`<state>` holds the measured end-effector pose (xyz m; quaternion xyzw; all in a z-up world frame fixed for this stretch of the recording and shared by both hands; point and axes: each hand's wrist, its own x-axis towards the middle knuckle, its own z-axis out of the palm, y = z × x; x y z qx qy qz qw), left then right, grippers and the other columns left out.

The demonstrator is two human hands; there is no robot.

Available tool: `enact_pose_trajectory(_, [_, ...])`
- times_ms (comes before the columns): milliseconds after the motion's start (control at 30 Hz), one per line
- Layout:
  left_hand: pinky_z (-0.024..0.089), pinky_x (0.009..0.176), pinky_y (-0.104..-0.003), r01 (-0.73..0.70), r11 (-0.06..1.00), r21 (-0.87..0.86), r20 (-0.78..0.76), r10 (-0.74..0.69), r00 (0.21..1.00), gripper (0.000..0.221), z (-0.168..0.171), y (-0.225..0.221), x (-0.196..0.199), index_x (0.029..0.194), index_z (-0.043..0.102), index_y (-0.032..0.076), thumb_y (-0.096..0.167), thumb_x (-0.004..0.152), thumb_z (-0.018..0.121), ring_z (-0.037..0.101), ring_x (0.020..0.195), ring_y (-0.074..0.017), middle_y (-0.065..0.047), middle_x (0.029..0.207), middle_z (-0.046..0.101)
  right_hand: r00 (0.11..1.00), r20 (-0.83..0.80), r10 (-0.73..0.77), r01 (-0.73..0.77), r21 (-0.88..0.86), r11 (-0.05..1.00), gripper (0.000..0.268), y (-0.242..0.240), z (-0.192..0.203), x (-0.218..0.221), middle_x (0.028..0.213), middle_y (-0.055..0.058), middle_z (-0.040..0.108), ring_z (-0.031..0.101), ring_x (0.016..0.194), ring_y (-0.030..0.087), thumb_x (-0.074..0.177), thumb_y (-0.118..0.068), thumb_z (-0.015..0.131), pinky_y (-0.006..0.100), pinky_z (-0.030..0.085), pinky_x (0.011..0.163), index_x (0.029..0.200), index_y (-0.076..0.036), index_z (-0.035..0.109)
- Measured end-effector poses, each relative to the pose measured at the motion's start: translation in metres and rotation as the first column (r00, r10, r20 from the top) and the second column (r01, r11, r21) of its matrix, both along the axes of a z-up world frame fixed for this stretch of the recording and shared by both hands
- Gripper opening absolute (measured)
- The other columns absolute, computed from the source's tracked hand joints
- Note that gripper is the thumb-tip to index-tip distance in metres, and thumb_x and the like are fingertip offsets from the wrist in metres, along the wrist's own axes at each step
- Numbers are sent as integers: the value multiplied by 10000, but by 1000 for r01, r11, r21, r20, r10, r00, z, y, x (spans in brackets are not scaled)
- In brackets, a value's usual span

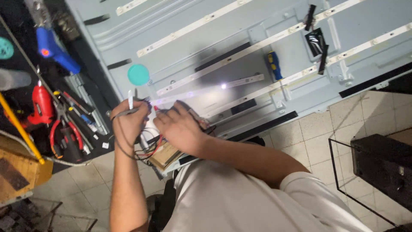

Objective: The person is preparing an LED strip by measuring it against a template, marking it with a pencil, and testing its functionality by connecting it to a power source.

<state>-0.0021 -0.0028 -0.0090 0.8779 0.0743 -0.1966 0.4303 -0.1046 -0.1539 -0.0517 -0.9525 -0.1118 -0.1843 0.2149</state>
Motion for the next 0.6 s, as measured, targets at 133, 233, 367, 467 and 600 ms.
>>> enact_pose_trajectory(133, [538,513,-366,-9,999,54,-13,9,1000,170,-1,-4,-1,1047,789,-31,105,948,763,695,590,-193,-209,762,742,1000,-20,18,-16,104,994,149,3,-5,-3,1116,121,829,770,950,303,942,-143,745,612,506,1140,1087,-119,767])
enact_pose_trajectory(233, [525,545,-372,6,994,110,-2,-5,1000,102,6,-11,2,944,801,53,145,938,758,656,593,-184,-158,687,704,999,-27,44,-40,143,989,157,2,-4,-2,1116,162,819,776,936,346,942,-98,742,640,512,1111,1097,-86,760])
enact_pose_trajectory(367, [523,675,-453,77,976,205,65,-92,994,140,4,-5,7,936,823,56,180,944,760,673,736,-254,-212,707,714,994,-66,92,-83,134,988,174,2,0,-2,1117,198,815,772,932,380,933,-67,742,672,495,1105,1106,-56,765])
enact_pose_trajectory(467, [543,681,-398,56,974,220,72,-74,995,163,-2,-10,6,984,848,62,188,908,777,685,678,-244,-152,682,729,990,-73,119,-116,46,992,202,-1,3,-3,1107,171,820,773,944,351,918,-97,743,633,495,1095,1119,-91,769])
enact_pose_trajectory(600, [539,684,-411,13,977,212,107,-37,994,163,-20,6,15,953,841,83,237,910,809,711,726,-244,-167,680,728,975,-71,212,-206,76,975,182,-14,-5,11,1048,138,810,735,881,322,919,-91,731,624,514,1014,1091,-123,781])
